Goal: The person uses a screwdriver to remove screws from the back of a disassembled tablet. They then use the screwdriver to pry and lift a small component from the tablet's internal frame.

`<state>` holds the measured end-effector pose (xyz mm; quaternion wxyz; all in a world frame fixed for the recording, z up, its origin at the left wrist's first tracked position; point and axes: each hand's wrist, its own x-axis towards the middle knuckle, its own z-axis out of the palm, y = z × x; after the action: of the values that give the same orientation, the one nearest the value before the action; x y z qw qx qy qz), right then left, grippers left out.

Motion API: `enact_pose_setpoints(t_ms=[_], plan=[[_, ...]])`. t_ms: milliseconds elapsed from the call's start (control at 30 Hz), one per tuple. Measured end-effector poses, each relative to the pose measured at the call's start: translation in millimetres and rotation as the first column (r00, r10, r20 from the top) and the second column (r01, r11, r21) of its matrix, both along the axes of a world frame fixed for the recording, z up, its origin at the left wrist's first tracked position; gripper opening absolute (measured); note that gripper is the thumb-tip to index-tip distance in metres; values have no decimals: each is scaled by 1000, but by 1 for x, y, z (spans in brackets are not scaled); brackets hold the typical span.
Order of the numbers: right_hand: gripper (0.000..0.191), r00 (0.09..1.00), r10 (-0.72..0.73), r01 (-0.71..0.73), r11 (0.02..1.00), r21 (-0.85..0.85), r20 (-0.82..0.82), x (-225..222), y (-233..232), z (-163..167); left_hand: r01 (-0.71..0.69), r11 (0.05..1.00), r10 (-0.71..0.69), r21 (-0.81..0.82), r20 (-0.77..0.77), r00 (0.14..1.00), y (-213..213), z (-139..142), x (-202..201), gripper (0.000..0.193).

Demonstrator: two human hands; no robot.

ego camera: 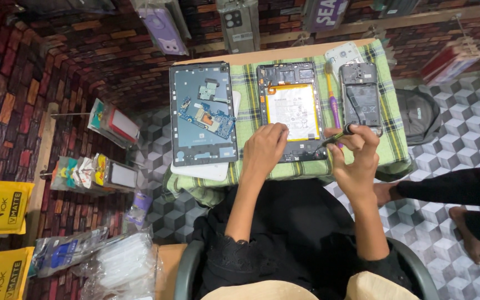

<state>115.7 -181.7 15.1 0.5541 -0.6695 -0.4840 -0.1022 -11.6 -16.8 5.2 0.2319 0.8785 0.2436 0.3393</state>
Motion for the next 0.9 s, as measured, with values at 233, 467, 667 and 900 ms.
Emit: enact_pose_setpoints(t_ms=[233,467,667,900], plan=[[71,994,29,-25,999,37,-103,9,-2,-9,-3,1000,3,-1,10,1000,0,0,0,10],[79,993,-112,110,993,39,48,7,1,3,1,1000,-1,-11,-10,1000,0,0,0,11],[71,995,49,-48,999,-12,81,2,-4,14,3,1000,-3,3,10,1000,0,1,0,10],[87,970,-174,162,983,81,167,2,2,-20,5,1000,-5,8,23,1000,0,-1,0,10]])
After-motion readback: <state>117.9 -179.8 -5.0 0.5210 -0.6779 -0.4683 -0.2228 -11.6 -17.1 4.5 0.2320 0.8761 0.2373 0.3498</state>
